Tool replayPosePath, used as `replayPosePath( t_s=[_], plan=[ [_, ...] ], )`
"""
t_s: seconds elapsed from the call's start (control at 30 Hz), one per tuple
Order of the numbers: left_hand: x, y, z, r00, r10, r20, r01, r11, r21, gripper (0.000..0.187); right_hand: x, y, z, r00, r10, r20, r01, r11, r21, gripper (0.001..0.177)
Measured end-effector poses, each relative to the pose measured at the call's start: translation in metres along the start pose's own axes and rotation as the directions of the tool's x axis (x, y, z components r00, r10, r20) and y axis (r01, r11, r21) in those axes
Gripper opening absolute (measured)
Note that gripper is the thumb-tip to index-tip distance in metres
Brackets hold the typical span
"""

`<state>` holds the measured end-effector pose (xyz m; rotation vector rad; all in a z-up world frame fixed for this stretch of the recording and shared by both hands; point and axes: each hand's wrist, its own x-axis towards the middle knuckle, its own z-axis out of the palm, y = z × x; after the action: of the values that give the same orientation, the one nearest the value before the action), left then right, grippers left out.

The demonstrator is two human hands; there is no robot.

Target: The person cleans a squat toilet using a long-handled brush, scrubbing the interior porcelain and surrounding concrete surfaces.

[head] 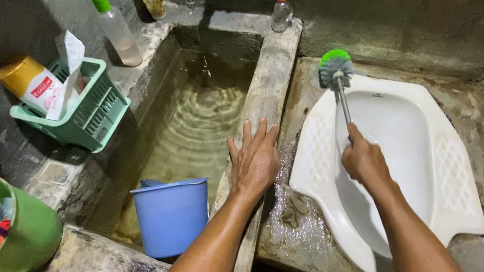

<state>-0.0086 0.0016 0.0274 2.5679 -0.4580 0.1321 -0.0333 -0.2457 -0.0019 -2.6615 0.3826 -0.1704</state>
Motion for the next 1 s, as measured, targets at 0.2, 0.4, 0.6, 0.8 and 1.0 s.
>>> replayPosePath(
  t_s=[0.2,0.4,0.6,0.8,1.0],
  plan=[
    [0.000,0.002,-0.001,0.999,-0.028,0.044,0.030,0.999,-0.045,0.046,-0.009,-0.034,0.004,0.952,0.228,0.202,-0.262,0.952,0.157,0.065],
    [-0.003,-0.005,0.009,1.000,-0.015,-0.006,0.015,0.999,-0.034,0.049,-0.085,-0.009,0.028,0.986,-0.023,0.165,0.022,1.000,0.009,0.053],
    [0.001,-0.001,0.003,1.000,0.002,-0.015,-0.002,1.000,-0.017,0.048,-0.001,-0.035,0.000,0.987,0.106,0.121,-0.125,0.979,0.160,0.064],
    [-0.001,0.000,0.001,1.000,-0.011,-0.006,0.011,1.000,-0.026,0.044,-0.003,-0.048,0.011,0.947,0.222,0.232,-0.269,0.943,0.196,0.057],
    [-0.001,-0.007,0.012,1.000,0.017,-0.018,-0.016,1.000,0.013,0.048,-0.077,-0.031,0.026,0.924,0.211,0.319,-0.270,0.951,0.152,0.069]
  ],
)
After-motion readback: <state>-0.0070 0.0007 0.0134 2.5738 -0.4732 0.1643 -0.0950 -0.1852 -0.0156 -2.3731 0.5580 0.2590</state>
